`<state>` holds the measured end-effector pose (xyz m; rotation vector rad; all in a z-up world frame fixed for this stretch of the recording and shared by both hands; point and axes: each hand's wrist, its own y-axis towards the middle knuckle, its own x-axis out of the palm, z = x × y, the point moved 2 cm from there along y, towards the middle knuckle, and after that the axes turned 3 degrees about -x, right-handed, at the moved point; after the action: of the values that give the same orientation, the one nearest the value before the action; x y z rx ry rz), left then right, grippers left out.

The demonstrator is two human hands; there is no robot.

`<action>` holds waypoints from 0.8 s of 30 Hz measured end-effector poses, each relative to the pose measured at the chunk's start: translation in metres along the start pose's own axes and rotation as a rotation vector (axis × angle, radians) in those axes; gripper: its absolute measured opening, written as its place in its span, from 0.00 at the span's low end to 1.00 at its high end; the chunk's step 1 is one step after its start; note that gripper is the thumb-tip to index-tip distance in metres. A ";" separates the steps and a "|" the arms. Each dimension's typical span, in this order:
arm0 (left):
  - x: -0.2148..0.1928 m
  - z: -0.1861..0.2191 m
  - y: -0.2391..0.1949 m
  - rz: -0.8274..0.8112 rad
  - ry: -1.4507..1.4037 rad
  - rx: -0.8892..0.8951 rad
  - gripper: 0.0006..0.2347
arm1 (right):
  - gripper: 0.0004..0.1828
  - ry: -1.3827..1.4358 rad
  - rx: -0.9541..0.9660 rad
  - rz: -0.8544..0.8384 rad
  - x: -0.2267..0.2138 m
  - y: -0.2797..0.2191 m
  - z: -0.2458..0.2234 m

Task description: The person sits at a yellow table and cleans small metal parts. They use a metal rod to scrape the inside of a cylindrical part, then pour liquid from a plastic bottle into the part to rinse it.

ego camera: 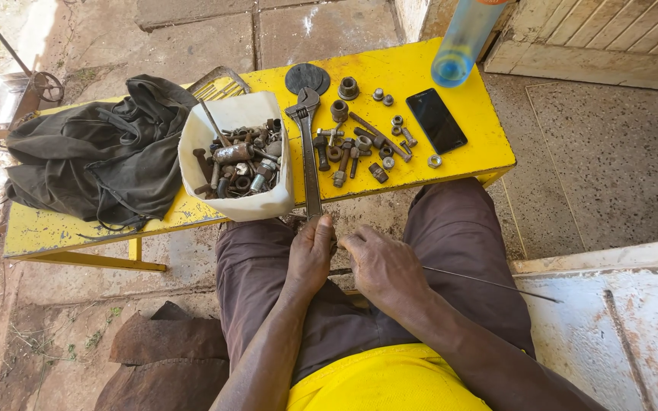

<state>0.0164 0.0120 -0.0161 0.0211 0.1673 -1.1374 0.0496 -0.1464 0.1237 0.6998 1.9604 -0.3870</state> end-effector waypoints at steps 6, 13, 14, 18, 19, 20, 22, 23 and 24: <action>-0.013 0.047 -0.009 0.345 0.575 0.489 0.10 | 0.12 0.365 0.278 -0.033 -0.066 0.006 0.005; -0.003 0.087 -0.019 0.352 0.488 0.703 0.09 | 0.09 0.296 0.284 0.286 -0.026 -0.010 0.064; -0.001 0.096 -0.023 0.380 0.504 0.764 0.07 | 0.09 0.313 0.279 0.320 -0.023 -0.014 0.068; 0.000 0.092 -0.015 0.430 0.518 0.835 0.07 | 0.10 0.329 0.331 0.379 -0.018 -0.019 0.081; -0.001 0.089 -0.010 0.432 0.524 0.836 0.07 | 0.10 0.334 0.327 0.380 -0.012 -0.021 0.087; -0.002 0.086 -0.004 0.417 0.526 0.832 0.09 | 0.10 0.334 0.366 0.373 -0.006 -0.022 0.094; 0.003 0.079 0.010 0.394 0.525 0.836 0.11 | 0.11 0.333 0.411 0.376 0.001 -0.024 0.105; 0.007 0.074 0.018 0.355 0.591 0.791 0.11 | 0.11 0.322 0.417 0.361 0.003 -0.024 0.109; 0.012 0.070 0.027 0.316 0.658 0.745 0.11 | 0.11 0.311 0.423 0.347 0.005 -0.024 0.113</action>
<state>0.0541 0.0059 0.0494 1.0547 0.3012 -0.7883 0.1117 -0.2242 0.0656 1.4210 2.0076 -0.5060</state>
